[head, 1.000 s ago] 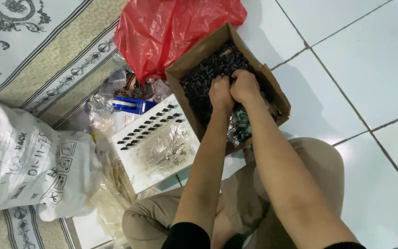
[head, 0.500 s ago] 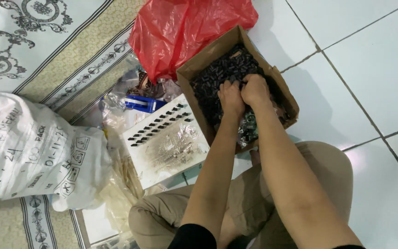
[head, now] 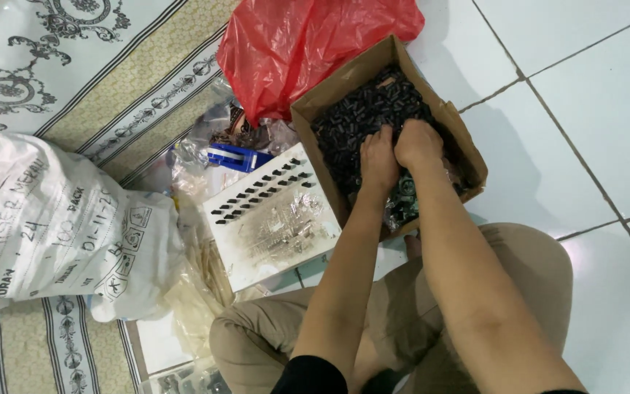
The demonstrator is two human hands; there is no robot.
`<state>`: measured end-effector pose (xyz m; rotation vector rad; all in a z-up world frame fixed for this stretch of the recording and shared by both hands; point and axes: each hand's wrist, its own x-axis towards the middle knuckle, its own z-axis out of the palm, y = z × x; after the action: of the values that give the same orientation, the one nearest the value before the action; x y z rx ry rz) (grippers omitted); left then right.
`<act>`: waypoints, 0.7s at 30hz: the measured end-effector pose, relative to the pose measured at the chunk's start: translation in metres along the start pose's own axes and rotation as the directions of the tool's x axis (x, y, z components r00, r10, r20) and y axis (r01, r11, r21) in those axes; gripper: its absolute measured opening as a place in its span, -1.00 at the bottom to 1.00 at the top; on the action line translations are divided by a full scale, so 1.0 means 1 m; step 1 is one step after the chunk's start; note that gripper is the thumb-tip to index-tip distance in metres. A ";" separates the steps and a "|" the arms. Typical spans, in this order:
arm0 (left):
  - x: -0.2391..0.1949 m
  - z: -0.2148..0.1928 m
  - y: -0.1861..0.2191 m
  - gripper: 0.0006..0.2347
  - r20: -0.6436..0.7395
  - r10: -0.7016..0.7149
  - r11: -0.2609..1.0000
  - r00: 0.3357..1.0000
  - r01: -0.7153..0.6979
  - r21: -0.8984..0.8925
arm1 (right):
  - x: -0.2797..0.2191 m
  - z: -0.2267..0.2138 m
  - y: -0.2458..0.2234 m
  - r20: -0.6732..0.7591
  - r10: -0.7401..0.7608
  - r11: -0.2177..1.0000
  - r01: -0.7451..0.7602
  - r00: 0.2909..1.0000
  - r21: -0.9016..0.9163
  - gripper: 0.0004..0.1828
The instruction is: Assembling small black plastic components into a white template tray
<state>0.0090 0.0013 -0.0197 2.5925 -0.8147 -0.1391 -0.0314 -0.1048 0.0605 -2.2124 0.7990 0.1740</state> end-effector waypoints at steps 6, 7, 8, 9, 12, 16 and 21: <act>-0.001 0.010 -0.007 -0.73 -0.066 -0.014 0.998 0.998 0.018 0.065 | -0.004 -0.007 -0.010 -0.020 0.002 1.000 -0.002 1.000 0.000 -0.67; 0.000 0.009 -0.005 -0.73 -0.072 -0.016 0.998 0.997 0.021 0.064 | -0.004 -0.007 -0.010 -0.021 -0.003 1.000 0.003 1.000 -0.003 -0.67; -0.001 0.009 -0.003 -0.73 -0.101 -0.003 0.999 0.995 0.007 0.043 | -0.005 -0.006 -0.010 -0.031 0.010 1.000 -0.010 0.999 0.001 -0.67; -0.001 0.008 -0.002 -0.73 -0.130 0.010 1.000 0.991 -0.007 0.022 | -0.006 -0.006 -0.010 -0.042 0.023 1.000 -0.023 0.999 0.005 -0.68; -0.007 -0.016 0.012 -0.71 -0.173 -0.098 0.972 0.980 0.057 -0.226 | 0.017 0.005 0.010 -0.121 0.035 0.996 -0.024 0.992 0.091 -0.71; -0.021 -0.061 0.019 -0.71 -0.184 -0.160 0.899 0.970 0.066 -0.433 | 0.049 0.006 0.016 -0.163 -0.060 0.980 0.089 0.985 0.177 -0.69; -0.082 -0.152 0.017 -0.84 -0.386 -0.105 0.839 0.917 -0.126 -0.529 | 0.036 -0.012 -0.007 -0.235 -0.236 0.872 0.312 0.943 0.378 -0.75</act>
<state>-0.0346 0.0899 0.1233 1.9724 -0.5342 0.1476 0.0003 -0.1272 0.0602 -1.9235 0.5424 -0.3174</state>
